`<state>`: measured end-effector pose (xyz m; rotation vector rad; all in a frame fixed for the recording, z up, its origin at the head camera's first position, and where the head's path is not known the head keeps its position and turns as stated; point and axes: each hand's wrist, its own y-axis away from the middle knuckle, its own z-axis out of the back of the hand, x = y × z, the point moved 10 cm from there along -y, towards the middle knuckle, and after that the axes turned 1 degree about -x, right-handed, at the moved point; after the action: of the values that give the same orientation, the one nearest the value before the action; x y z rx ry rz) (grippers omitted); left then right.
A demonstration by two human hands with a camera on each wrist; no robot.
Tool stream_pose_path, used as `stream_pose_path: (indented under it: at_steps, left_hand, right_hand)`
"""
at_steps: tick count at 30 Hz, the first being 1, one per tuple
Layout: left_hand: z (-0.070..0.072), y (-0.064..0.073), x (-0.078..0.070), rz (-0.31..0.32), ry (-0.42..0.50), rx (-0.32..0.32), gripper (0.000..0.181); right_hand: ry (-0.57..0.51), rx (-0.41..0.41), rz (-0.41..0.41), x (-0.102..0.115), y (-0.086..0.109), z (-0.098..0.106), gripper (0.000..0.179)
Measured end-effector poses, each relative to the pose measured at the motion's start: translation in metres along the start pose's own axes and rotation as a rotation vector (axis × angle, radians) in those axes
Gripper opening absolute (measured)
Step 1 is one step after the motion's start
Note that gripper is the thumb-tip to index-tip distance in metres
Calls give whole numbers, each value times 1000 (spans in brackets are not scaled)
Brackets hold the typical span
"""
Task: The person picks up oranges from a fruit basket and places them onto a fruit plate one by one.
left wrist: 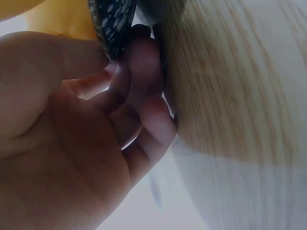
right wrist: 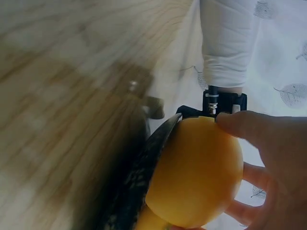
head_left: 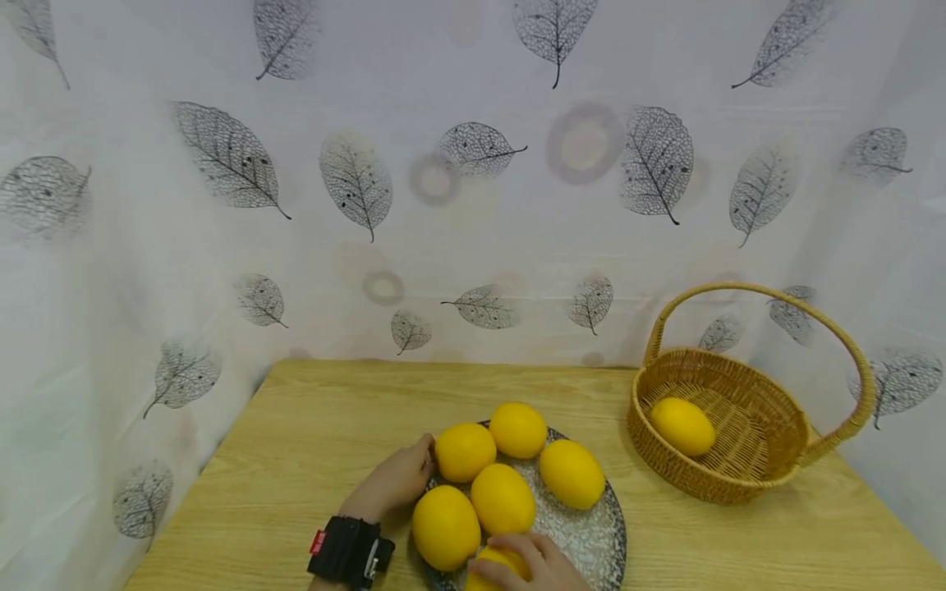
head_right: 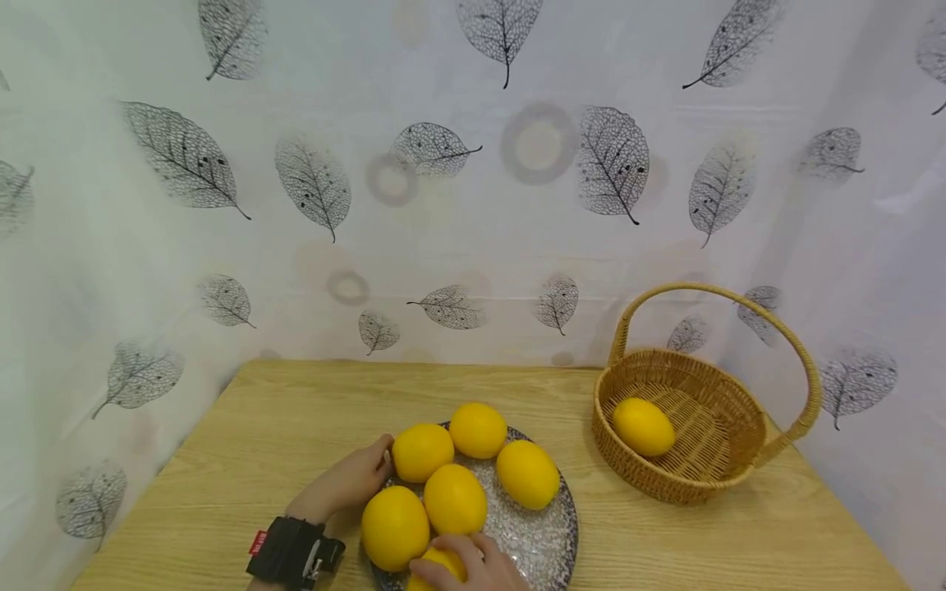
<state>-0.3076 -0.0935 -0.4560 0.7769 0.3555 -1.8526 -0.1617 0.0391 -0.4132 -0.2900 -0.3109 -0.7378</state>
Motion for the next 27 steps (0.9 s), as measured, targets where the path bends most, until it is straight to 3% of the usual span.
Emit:
stream_pose_path:
  at_steps: [3, 16, 27]
  left_hand:
    - [0, 1, -1, 5, -2, 2, 20]
    - [0, -1, 1, 12, -15, -4, 22]
    - [0, 1, -3, -11, -16, -1, 14]
  right_hand:
    - [16, 16, -4, -2, 0, -4, 42]
    - [57, -107, -61, -2, 6, 2, 38]
    - [59, -146, -34, 2, 6, 7, 35]
